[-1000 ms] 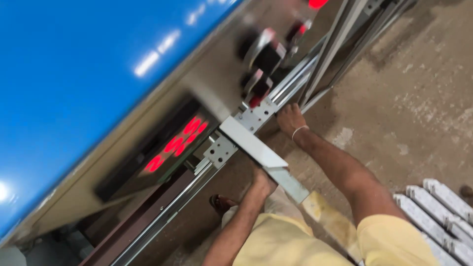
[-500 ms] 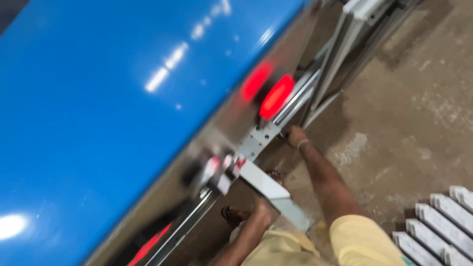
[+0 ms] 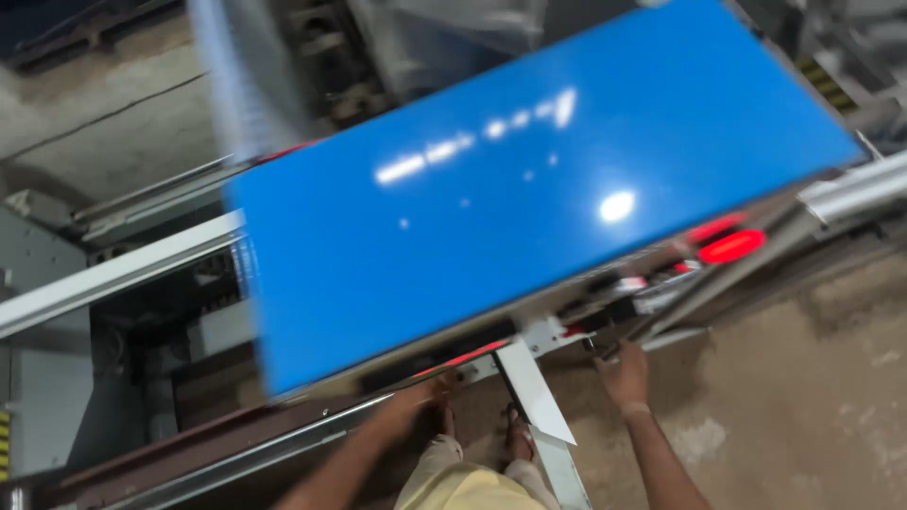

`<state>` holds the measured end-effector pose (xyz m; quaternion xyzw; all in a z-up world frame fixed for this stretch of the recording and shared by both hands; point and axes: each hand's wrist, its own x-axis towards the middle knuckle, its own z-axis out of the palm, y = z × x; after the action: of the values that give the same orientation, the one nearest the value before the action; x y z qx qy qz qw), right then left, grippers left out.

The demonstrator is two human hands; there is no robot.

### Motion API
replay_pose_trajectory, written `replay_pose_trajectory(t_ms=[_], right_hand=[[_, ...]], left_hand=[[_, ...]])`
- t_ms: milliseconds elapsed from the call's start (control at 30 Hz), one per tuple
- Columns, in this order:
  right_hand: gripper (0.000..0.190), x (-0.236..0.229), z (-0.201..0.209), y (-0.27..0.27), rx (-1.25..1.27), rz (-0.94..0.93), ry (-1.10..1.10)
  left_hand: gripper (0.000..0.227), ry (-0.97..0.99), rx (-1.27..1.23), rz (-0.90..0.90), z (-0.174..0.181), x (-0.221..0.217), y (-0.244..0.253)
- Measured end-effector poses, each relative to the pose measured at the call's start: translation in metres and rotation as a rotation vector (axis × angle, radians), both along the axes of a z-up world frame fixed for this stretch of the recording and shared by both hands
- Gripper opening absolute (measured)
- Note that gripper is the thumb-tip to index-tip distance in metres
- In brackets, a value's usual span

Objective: Joining white frame profiles using a heating/welding machine.

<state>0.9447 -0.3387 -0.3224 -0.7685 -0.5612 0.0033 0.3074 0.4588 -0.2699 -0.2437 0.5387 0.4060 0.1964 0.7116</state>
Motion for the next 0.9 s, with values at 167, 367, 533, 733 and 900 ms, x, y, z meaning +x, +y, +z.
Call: replay_pose_trajectory(t_ms=[167, 367, 533, 733, 900], right_hand=[[0.049, -0.029, 0.091, -0.078, -0.169, -0.085, 0.891], [0.080, -0.114, 0.176, -0.112, -0.479, -0.098, 0.857], [0.078, -0.142, 0.165, -0.133, -0.391, -0.197, 0.481], [0.042, -0.174, 0.232, -0.101, -0.418, -0.312, 0.395], [0.026, -0.169, 0.227, -0.063, -0.242, -0.131, 0.114]], left_hand=[[0.034, 0.620, 0.949, 0.539, 0.128, -0.066, 0.194], [0.069, 1.272, 1.489, 0.359, 0.171, -0.146, 0.335], [0.056, 1.380, 1.073, 0.064, 0.200, -0.141, 0.347], [0.048, 1.349, 1.050, 0.041, 0.194, -0.133, 0.336], [0.057, 0.743, 1.381, 0.189, 0.170, -0.026, 0.215]])
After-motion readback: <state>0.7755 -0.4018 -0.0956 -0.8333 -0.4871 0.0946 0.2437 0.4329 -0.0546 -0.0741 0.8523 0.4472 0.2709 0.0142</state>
